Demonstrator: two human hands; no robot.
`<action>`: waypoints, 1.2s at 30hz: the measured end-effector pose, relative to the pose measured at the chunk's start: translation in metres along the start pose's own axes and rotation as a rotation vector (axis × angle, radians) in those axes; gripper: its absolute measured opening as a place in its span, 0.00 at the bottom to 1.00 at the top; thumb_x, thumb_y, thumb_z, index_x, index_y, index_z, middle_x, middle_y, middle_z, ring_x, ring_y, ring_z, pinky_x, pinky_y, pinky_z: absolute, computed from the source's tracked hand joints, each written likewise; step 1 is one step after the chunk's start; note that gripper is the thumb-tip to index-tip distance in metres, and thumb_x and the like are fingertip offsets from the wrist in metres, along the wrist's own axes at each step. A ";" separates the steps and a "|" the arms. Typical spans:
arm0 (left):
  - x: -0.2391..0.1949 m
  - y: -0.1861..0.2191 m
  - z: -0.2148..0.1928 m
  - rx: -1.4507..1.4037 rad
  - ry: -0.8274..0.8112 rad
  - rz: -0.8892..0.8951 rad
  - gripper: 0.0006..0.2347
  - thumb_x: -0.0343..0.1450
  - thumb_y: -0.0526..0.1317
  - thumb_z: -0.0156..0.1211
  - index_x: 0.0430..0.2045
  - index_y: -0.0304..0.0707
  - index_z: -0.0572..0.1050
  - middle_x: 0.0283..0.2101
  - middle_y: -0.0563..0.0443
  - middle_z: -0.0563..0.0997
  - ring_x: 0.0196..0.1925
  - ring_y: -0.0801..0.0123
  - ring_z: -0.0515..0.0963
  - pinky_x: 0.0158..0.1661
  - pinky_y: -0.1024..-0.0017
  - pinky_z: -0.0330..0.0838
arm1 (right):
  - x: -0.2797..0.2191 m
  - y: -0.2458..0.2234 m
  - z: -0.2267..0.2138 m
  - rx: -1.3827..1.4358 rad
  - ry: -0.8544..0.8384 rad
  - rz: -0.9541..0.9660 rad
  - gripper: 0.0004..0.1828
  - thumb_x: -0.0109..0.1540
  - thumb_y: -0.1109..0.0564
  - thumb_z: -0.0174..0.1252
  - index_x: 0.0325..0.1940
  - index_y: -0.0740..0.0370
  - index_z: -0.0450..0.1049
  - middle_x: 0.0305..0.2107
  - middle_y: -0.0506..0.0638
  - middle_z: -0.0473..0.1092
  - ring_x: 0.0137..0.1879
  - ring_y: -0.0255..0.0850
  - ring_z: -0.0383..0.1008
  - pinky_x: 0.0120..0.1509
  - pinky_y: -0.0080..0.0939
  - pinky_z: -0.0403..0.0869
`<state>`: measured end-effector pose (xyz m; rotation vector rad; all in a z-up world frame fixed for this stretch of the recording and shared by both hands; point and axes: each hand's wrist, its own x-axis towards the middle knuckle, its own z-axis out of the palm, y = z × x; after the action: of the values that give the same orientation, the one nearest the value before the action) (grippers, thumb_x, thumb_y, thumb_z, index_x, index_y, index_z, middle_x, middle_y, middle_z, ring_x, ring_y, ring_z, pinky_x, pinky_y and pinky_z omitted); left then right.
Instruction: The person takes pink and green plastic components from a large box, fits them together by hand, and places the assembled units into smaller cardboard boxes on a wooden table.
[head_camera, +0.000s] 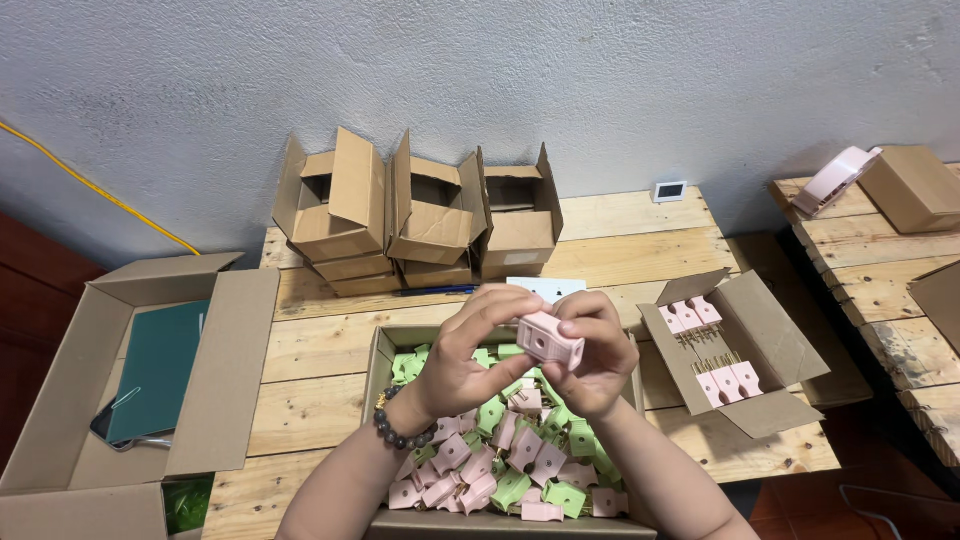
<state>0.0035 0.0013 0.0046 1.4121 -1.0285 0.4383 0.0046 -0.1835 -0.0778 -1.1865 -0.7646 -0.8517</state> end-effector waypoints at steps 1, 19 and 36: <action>-0.001 0.000 0.002 0.001 0.001 -0.001 0.17 0.72 0.37 0.68 0.53 0.27 0.77 0.50 0.37 0.82 0.55 0.43 0.81 0.55 0.49 0.75 | 0.000 -0.001 0.000 0.001 0.000 0.001 0.23 0.55 0.53 0.76 0.46 0.67 0.75 0.36 0.62 0.67 0.42 0.51 0.74 0.51 0.50 0.75; -0.003 -0.001 0.009 0.105 0.102 -0.147 0.18 0.66 0.39 0.76 0.49 0.34 0.80 0.41 0.44 0.83 0.40 0.58 0.84 0.44 0.63 0.79 | 0.016 0.006 0.012 0.100 0.131 0.179 0.23 0.58 0.46 0.64 0.44 0.67 0.69 0.35 0.56 0.62 0.41 0.43 0.67 0.44 0.41 0.68; -0.011 -0.007 0.018 0.208 0.197 0.011 0.18 0.67 0.34 0.75 0.50 0.36 0.80 0.49 0.38 0.81 0.48 0.50 0.84 0.50 0.56 0.81 | 0.001 0.023 0.012 0.110 0.046 0.206 0.37 0.57 0.42 0.59 0.61 0.73 0.69 0.48 0.61 0.60 0.55 0.47 0.63 0.57 0.47 0.70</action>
<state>-0.0027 -0.0133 -0.0116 1.5136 -0.8496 0.6939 0.0244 -0.1684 -0.0850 -1.1225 -0.6319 -0.6564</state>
